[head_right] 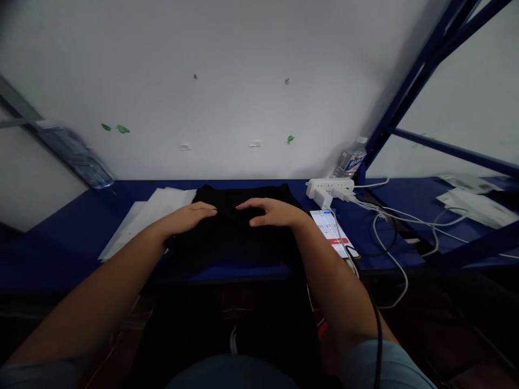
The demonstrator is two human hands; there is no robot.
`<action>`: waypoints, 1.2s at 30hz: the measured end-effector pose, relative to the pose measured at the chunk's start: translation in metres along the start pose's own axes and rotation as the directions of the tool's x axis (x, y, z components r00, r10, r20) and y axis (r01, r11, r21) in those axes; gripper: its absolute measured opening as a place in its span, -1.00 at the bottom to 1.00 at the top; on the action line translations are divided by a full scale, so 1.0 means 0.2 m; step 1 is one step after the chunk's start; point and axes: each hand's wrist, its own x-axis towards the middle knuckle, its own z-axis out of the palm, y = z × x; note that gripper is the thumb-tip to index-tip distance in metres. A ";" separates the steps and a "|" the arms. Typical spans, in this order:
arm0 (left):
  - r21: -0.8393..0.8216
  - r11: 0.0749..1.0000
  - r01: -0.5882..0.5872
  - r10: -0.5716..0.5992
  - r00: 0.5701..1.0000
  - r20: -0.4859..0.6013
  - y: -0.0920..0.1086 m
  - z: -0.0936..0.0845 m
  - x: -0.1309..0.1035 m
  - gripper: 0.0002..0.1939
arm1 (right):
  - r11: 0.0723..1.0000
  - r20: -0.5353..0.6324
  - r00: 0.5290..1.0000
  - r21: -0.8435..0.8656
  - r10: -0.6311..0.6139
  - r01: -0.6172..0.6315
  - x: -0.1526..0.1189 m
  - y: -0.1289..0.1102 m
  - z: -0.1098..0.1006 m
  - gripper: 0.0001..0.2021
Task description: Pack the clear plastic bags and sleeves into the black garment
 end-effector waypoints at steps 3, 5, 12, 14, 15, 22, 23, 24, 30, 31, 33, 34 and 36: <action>-0.144 0.982 0.123 -0.130 0.991 -0.037 -0.02 0.01 0.02 -0.62 | 1.000 0.029 1.000 0.009 0.005 -0.006 0.00 -0.02 0.01 -0.34; -0.156 0.980 0.122 -0.131 0.990 -0.048 -0.02 0.01 0.02 -0.63 | 0.999 -0.031 0.999 -0.009 0.032 -0.033 0.02 -0.02 0.05 -0.48; -0.211 0.977 -0.014 0.087 0.936 0.340 0.04 -0.09 -0.04 -0.61 | 0.959 -0.374 0.884 0.147 0.281 -0.243 0.08 0.01 0.13 -0.60; -0.203 0.969 -0.144 0.223 0.866 0.447 0.05 -0.13 -0.07 -0.50 | 0.956 -0.422 0.858 0.126 0.293 -0.265 0.09 0.03 0.13 -0.61; -0.189 0.964 -0.185 0.254 0.843 0.474 0.05 -0.15 -0.08 -0.46 | 0.955 -0.435 0.851 0.106 0.294 -0.276 0.09 0.03 0.13 -0.62; -0.174 0.984 -0.035 0.109 0.893 0.436 -0.07 -0.27 -0.12 -0.72 | 0.934 -0.473 0.817 0.033 0.329 -0.357 0.09 0.02 0.11 -0.62; -0.176 0.984 -0.015 0.086 0.911 0.404 -0.09 -0.29 -0.11 -0.74 | 0.933 -0.471 0.817 0.041 0.333 -0.357 0.09 0.02 0.11 -0.62; -0.171 0.985 0.002 0.060 0.932 0.358 -0.12 -0.31 -0.11 -0.75 | 0.934 -0.465 0.819 0.051 0.335 -0.353 0.09 0.02 0.11 -0.63; -0.159 0.987 0.040 0.006 0.960 0.279 -0.13 -0.37 -0.13 -0.73 | 0.947 -0.236 0.921 0.165 0.311 -0.277 0.04 0.02 0.06 -0.62; -0.162 0.986 0.037 0.015 0.950 0.311 -0.12 -0.37 -0.14 -0.73 | 0.946 -0.189 0.934 0.181 0.303 -0.270 0.02 0.02 0.05 -0.61; -0.173 0.985 0.029 0.034 0.936 0.351 -0.09 -0.37 -0.15 -0.72 | 0.942 -0.126 0.947 0.202 0.297 -0.268 0.01 0.02 0.04 -0.59; -0.181 0.983 0.024 0.042 0.936 0.351 -0.08 -0.37 -0.16 -0.72 | 0.939 -0.109 0.949 0.211 0.297 -0.270 0.00 0.02 0.03 -0.59; -0.198 0.980 0.008 0.056 0.946 0.318 -0.08 -0.36 -0.15 -0.73 | 0.935 -0.082 0.951 0.225 0.299 -0.275 0.00 0.01 0.03 -0.59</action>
